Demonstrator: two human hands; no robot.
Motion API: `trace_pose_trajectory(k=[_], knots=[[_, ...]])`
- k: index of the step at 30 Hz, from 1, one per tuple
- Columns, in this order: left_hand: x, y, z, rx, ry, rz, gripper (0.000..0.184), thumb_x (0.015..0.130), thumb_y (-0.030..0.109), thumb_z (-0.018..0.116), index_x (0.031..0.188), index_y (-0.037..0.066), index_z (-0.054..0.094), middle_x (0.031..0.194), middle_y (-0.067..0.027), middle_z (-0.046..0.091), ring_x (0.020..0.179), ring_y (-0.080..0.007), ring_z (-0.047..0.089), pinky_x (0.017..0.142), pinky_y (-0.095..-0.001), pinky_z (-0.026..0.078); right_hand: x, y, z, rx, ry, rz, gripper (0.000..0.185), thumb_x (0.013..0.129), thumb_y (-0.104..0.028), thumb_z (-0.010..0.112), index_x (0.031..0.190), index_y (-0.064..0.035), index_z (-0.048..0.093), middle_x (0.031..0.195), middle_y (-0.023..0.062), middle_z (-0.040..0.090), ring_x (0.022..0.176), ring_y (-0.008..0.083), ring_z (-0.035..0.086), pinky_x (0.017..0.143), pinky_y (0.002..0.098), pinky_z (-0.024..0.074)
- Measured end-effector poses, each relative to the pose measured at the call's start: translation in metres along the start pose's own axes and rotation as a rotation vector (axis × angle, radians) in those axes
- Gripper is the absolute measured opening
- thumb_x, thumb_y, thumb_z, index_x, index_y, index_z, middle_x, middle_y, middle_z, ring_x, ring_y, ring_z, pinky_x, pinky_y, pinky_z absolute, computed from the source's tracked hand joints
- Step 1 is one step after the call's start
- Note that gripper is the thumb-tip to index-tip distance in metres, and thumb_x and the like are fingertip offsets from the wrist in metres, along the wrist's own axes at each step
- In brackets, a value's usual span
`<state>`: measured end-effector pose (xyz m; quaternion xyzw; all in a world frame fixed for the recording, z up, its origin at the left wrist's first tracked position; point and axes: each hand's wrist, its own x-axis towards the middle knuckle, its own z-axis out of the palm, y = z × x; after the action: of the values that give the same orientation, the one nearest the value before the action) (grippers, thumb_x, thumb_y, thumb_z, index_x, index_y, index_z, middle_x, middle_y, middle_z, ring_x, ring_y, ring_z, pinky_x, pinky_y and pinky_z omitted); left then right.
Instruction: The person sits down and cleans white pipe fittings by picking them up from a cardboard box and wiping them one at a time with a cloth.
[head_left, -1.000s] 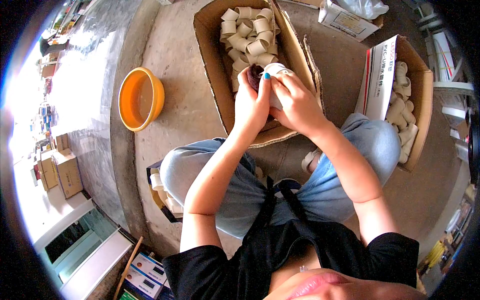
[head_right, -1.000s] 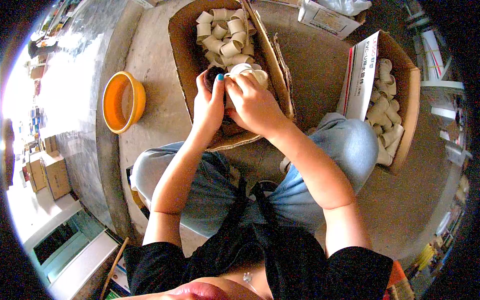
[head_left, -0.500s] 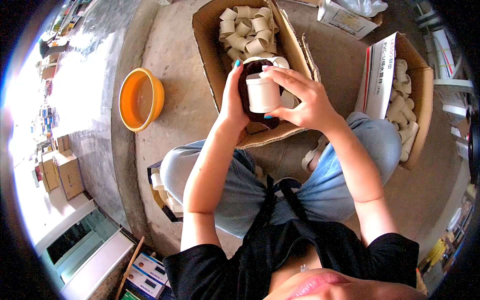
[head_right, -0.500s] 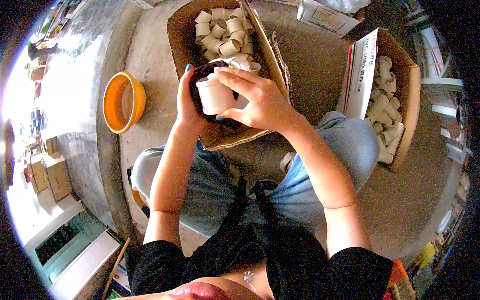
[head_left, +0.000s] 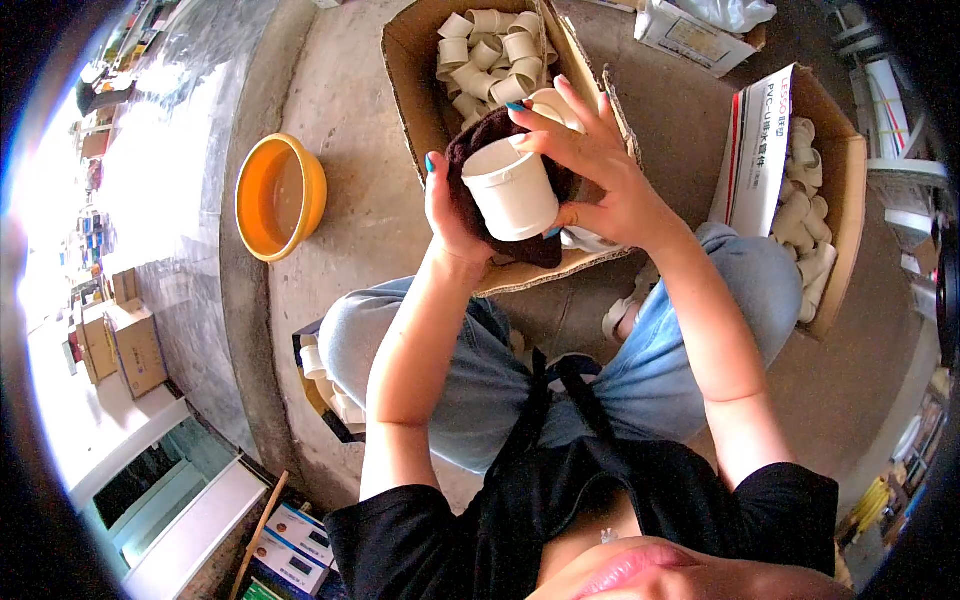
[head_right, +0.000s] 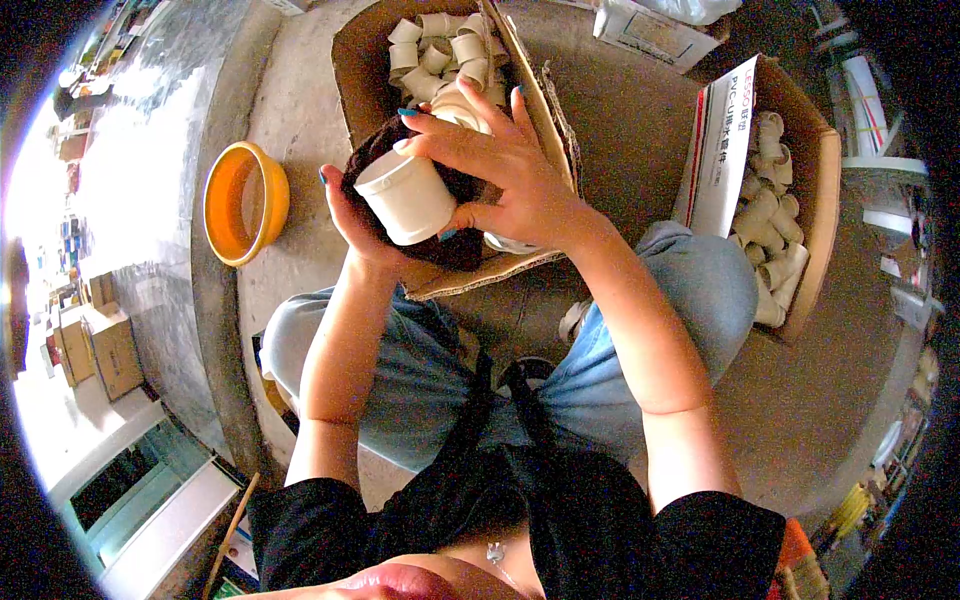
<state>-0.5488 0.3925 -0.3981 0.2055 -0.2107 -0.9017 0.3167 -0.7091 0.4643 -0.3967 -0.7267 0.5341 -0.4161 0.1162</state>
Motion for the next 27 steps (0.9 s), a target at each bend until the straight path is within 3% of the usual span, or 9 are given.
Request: trace_pose_trajectory(k=[3, 5, 8, 10, 12, 14, 24, 26, 27], knots=[[0.001, 0.010, 0.026, 0.249, 0.296, -0.098, 0.072, 0.079, 0.063, 0.038, 0.122, 0.007, 0.046, 0.112, -0.0139, 0.055, 0.098, -0.0264, 0.057, 0.081, -0.0405, 0.049, 0.002, 0.001, 0.003, -0.079, 0.045, 0.111, 0.065, 0.069, -0.029, 0.070, 0.129, -0.0216, 0.044, 0.137, 0.0030, 0.037, 0.132, 0.0310, 0.022, 0.105, 0.0510, 0.0125], [0.011, 0.009, 0.015, 0.240, 0.291, -0.053, 0.060, 0.082, 0.056, 0.040, 0.116, 0.007, 0.048, 0.105, -0.0131, 0.057, 0.090, -0.0253, 0.058, 0.077, -0.0406, 0.049, 0.001, -0.001, 0.003, -0.127, 0.048, 0.199, 0.063, 0.073, -0.023, 0.068, 0.129, -0.0156, 0.043, 0.139, 0.0050, 0.033, 0.131, 0.0299, 0.025, 0.106, 0.0434, 0.0183], [0.020, 0.002, -0.004, 0.237, 0.339, 0.069, 0.048, 0.086, 0.045, 0.042, 0.115, 0.007, 0.045, 0.103, -0.0127, 0.056, 0.088, -0.0251, 0.058, 0.076, -0.0395, 0.050, 0.001, -0.007, 0.013, 0.258, 0.200, 0.258, 0.067, 0.069, -0.024, 0.069, 0.127, -0.0065, 0.040, 0.131, 0.0155, 0.039, 0.123, 0.0333, 0.035, 0.102, 0.0395, 0.0280], [0.025, -0.006, -0.008, 0.350, 0.424, 0.232, 0.049, 0.084, 0.050, 0.042, 0.112, 0.010, 0.050, 0.097, -0.0110, 0.059, 0.085, -0.0242, 0.059, 0.075, -0.0393, 0.049, -0.002, -0.014, 0.023, 0.486, 0.293, 0.382, 0.056, 0.081, -0.028, 0.060, 0.125, -0.0005, 0.039, 0.128, 0.0173, 0.042, 0.119, 0.0279, 0.040, 0.100, 0.0339, 0.0289], [0.019, -0.019, 0.000, 0.589, 0.426, 0.469, 0.041, 0.088, 0.040, 0.042, 0.115, 0.010, 0.045, 0.106, -0.0107, 0.054, 0.093, -0.0225, 0.056, 0.079, -0.0375, 0.047, -0.004, -0.022, 0.038, 0.684, 0.423, 0.525, 0.050, 0.086, -0.029, 0.054, 0.125, -0.0012, 0.039, 0.126, 0.0173, 0.043, 0.119, 0.0251, 0.040, 0.100, 0.0330, 0.0284], [0.007, -0.030, 0.009, 0.681, 0.341, 0.528, 0.040, 0.087, 0.017, 0.045, 0.124, 0.004, 0.034, 0.118, -0.0118, 0.044, 0.110, -0.0212, 0.041, 0.098, -0.0330, 0.028, -0.003, -0.027, 0.043, 0.623, 0.450, 0.482, 0.046, 0.091, -0.032, 0.045, 0.126, -0.0015, 0.038, 0.123, 0.0175, 0.045, 0.114, 0.0241, 0.044, 0.096, 0.0322, 0.0324], [0.005, -0.047, -0.003, 0.484, 0.072, 0.507, 0.046, 0.087, 0.036, 0.046, 0.120, 0.005, 0.038, 0.116, -0.0107, 0.046, 0.110, -0.0209, 0.042, 0.097, -0.0330, 0.029, 0.000, -0.007, 0.039, 0.481, 0.451, 0.491, 0.031, 0.092, -0.016, 0.036, 0.115, 0.0014, 0.048, 0.117, 0.0175, 0.053, 0.108, 0.0272, 0.052, 0.091, 0.0325, 0.0391], [0.001, -0.049, 0.002, 0.399, 0.086, 0.421, 0.046, 0.087, 0.036, 0.046, 0.121, 0.006, 0.038, 0.115, -0.0103, 0.046, 0.109, -0.0205, 0.043, 0.097, -0.0334, 0.030, -0.002, 0.000, 0.037, 0.617, 0.401, 0.516, 0.031, 0.091, -0.012, 0.034, 0.116, 0.0023, 0.046, 0.123, 0.0178, 0.048, 0.115, 0.0292, 0.046, 0.097, 0.0327, 0.0330], [0.001, -0.053, 0.001, 0.395, 0.102, 0.400, 0.049, 0.088, 0.044, 0.042, 0.122, 0.009, 0.040, 0.118, -0.0104, 0.049, 0.111, -0.0254, 0.047, 0.096, -0.0407, 0.035, -0.006, 0.012, 0.043, 0.597, 0.362, 0.463, 0.031, 0.091, -0.012, 0.034, 0.117, 0.0022, 0.045, 0.125, 0.0178, 0.047, 0.116, 0.0290, 0.044, 0.099, 0.0324, 0.0309]])
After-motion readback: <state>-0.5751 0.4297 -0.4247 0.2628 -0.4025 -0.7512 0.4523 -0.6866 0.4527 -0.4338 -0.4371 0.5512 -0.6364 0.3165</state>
